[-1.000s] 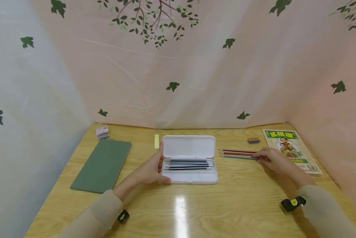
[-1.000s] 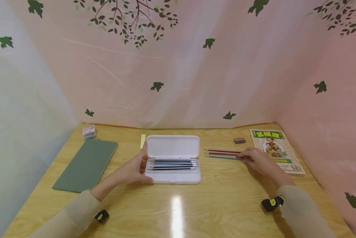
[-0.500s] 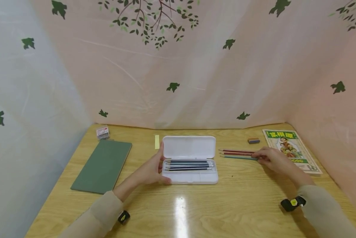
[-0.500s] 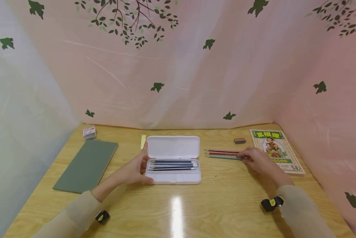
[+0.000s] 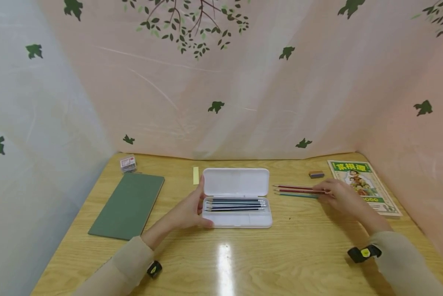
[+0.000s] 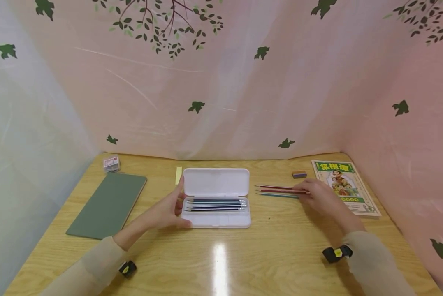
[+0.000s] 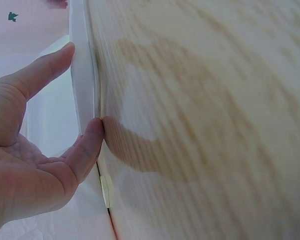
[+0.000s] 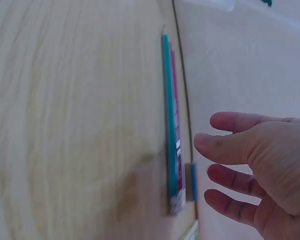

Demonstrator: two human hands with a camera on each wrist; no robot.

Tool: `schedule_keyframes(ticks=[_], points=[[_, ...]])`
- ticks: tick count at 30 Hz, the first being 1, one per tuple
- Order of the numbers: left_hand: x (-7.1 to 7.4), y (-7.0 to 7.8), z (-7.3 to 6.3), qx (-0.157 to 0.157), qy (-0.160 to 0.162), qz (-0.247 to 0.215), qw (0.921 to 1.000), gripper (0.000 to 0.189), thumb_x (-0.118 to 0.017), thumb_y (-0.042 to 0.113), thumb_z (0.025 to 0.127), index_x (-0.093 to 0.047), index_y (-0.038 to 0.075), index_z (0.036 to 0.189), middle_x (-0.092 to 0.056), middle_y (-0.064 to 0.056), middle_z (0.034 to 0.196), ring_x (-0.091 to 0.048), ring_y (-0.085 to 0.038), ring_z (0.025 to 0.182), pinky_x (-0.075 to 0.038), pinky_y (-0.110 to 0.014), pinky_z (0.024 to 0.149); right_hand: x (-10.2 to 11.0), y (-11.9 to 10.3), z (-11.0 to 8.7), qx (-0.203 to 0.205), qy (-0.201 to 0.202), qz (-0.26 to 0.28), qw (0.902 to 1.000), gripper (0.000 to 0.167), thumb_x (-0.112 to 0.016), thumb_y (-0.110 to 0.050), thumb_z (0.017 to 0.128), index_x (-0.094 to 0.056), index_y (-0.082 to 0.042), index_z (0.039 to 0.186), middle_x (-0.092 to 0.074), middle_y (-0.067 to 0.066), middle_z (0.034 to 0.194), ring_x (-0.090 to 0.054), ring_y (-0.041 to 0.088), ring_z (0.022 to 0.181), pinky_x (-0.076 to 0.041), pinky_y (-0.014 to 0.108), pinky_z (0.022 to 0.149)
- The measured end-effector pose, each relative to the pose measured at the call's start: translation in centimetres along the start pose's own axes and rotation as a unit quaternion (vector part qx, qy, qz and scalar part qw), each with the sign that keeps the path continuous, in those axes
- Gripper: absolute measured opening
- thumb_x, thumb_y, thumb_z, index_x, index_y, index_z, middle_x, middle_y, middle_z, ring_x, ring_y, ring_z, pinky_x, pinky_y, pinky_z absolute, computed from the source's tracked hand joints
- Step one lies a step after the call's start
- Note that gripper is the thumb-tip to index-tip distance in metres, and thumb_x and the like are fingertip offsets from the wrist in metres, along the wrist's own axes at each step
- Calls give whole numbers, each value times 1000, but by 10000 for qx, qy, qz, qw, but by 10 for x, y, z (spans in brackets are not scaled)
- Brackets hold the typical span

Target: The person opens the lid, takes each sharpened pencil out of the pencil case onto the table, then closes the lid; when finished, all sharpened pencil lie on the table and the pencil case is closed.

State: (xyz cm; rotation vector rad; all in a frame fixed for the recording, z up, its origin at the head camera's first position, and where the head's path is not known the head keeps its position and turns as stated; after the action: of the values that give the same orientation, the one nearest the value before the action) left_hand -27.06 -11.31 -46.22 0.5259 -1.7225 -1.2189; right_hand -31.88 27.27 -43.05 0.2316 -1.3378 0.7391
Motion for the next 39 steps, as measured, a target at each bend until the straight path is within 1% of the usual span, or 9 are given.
schedule_keyframes(ticks=[4, 8, 14, 18, 22, 26, 29, 32, 39], points=[[0, -2, 1, 36, -8, -60, 10000, 142, -91, 3, 74, 22, 16, 159, -52, -21, 128, -63, -29, 110, -50, -43, 100, 13, -29, 10, 383, 375, -186, 9984, 33, -83, -1, 81, -75, -8, 112, -70, 15, 109, -68, 29, 84, -57, 45, 65], [-1, -2, 1, -2, -11, -146, 9999, 142, -90, 1, 73, 22, 15, 159, -51, -22, 127, -63, -30, 109, -52, -44, 98, 22, -60, 22, 709, 666, -98, 9952, 37, -83, -1, 80, -73, -6, 116, -69, 15, 109, -68, 27, 85, -58, 44, 66], [0, -2, 2, -56, 28, -28, 10000, 142, -91, 2, 73, 20, 14, 159, -51, -23, 126, -64, -30, 106, -53, -45, 97, 15, -103, 36, 1343, 850, 221, 9870, 49, -86, 1, 76, -70, -6, 122, -68, 10, 110, -68, 26, 93, -58, 42, 70], [0, -2, 2, -20, 29, -3, 10000, 142, -91, 3, 73, 21, 13, 159, -51, -23, 126, -64, -29, 105, -53, -43, 95, 1, -125, 44, 1524, 619, 462, 9853, 47, -85, -1, 78, -70, -5, 123, -68, 8, 112, -68, 24, 97, -59, 39, 73], [0, -3, 2, 42, 38, 22, 10000, 142, -91, 3, 73, 21, 13, 159, -51, -22, 126, -64, -29, 106, -53, -44, 96, -14, -140, 55, 1271, 175, 743, 9890, 41, -81, -3, 84, -70, -5, 124, -70, 10, 116, -67, 27, 105, -58, 43, 82], [0, -3, 2, 85, 70, 82, 9999, 142, -92, 5, 73, 20, 14, 160, -51, -21, 126, -63, -29, 106, -52, -44, 97, -31, -154, 66, 1257, -241, 949, 9872, 35, -78, -5, 88, -71, -4, 122, -70, 10, 117, -67, 28, 108, -57, 43, 87], [-1, -4, 2, 67, 53, 3, 10000, 142, -91, 3, 72, 21, 14, 159, -50, -22, 126, -63, -29, 107, -53, -44, 97, -44, -163, 71, 1383, -444, 840, 9858, 30, -77, -6, 90, -72, -3, 119, -70, 9, 114, -67, 24, 104, -57, 40, 87], [-2, -4, 2, 45, 27, -80, 10000, 143, -91, 1, 73, 22, 14, 159, -50, -22, 126, -64, -30, 108, -53, -43, 96, -53, -169, 73, 1416, -499, 581, 9870, 26, -77, -6, 90, -74, -4, 115, -70, 7, 110, -66, 22, 100, -57, 39, 86], [-1, -3, 1, 74, 43, -38, 10000, 143, -91, 1, 73, 22, 14, 159, -50, -21, 127, -64, -29, 107, -53, -43, 97, -65, -176, 74, 1272, -663, 480, 9885, 24, -78, -6, 89, -75, -5, 112, -70, 6, 107, -65, 22, 98, -56, 39, 86]])
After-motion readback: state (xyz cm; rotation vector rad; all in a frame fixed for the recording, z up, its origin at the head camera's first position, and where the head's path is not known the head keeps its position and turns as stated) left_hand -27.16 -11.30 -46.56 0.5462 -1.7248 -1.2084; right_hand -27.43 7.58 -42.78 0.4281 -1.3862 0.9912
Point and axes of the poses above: each hand's wrist, its own z-axis towards the middle knuckle, its own x-axis out of the back of the hand, y = z × x, the point moved 10 cm from there along z, towards the middle knuckle
